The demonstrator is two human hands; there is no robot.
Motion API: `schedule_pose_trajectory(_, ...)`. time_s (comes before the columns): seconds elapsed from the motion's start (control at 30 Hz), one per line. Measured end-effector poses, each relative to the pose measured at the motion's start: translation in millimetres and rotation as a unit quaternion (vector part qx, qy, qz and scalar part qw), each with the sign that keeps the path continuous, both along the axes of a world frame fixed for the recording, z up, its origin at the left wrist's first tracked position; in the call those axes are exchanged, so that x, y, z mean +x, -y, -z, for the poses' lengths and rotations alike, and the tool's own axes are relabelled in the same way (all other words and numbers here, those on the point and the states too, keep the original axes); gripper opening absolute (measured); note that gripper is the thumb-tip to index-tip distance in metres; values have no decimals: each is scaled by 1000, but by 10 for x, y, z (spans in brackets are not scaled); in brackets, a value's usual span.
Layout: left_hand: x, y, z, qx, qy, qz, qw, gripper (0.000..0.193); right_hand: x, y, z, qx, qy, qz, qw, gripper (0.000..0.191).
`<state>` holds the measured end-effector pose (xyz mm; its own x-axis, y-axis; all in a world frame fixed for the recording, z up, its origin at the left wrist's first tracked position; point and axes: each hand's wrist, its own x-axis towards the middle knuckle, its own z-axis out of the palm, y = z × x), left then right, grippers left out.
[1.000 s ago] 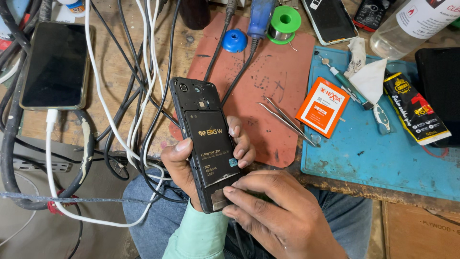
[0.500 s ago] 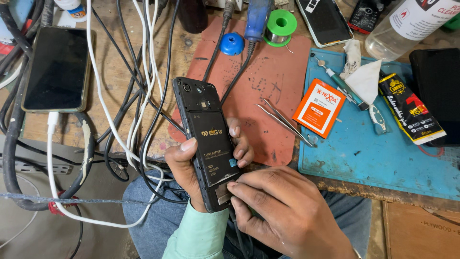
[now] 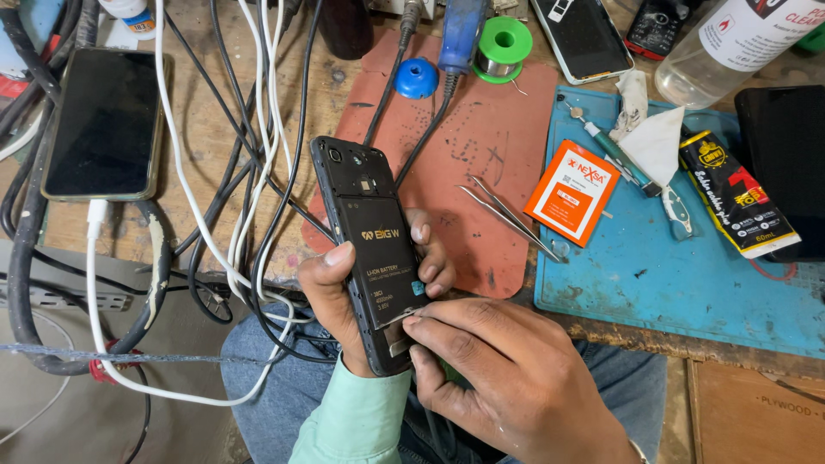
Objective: The person removes the old battery from a smartphone and installs a new one. They then use a SIM ejector tool to open the SIM tray and test the phone's functionality by navigating the interface.
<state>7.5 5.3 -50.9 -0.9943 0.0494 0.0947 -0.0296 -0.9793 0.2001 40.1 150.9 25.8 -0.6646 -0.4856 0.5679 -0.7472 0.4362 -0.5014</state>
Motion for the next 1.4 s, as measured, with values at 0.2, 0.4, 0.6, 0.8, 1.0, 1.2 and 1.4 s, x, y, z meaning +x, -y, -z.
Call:
schedule_pose_trajectory(0.2,8,9,-3,64,-36,17,997,56,-78,-31,-28,-18,61,20,998,31)
schedule_pose_trajectory(0.4,17,-13,19,25,-21,-20,999,58,-283,-48,-180,89,5,-82,993,30)
schedule_pose_trajectory(0.6,20,8,28,-20,13,-52,998,59,-393,24,-336,146,2,-117,982,20)
schedule_pose_trajectory(0.8,33,20,64,-4,29,-58,998,55,-464,108,-378,178,-64,-122,974,17)
schedule_pose_trajectory(1.0,47,21,126,-32,72,-95,992,48,-550,92,-386,164,-44,-162,972,26)
schedule_pose_trajectory(1.2,25,42,148,21,79,-88,993,44,-593,30,-436,124,-39,-122,984,16)
schedule_pose_trajectory(1.4,23,19,130,-3,93,-125,988,44,-561,-6,-425,128,-45,-89,987,15)
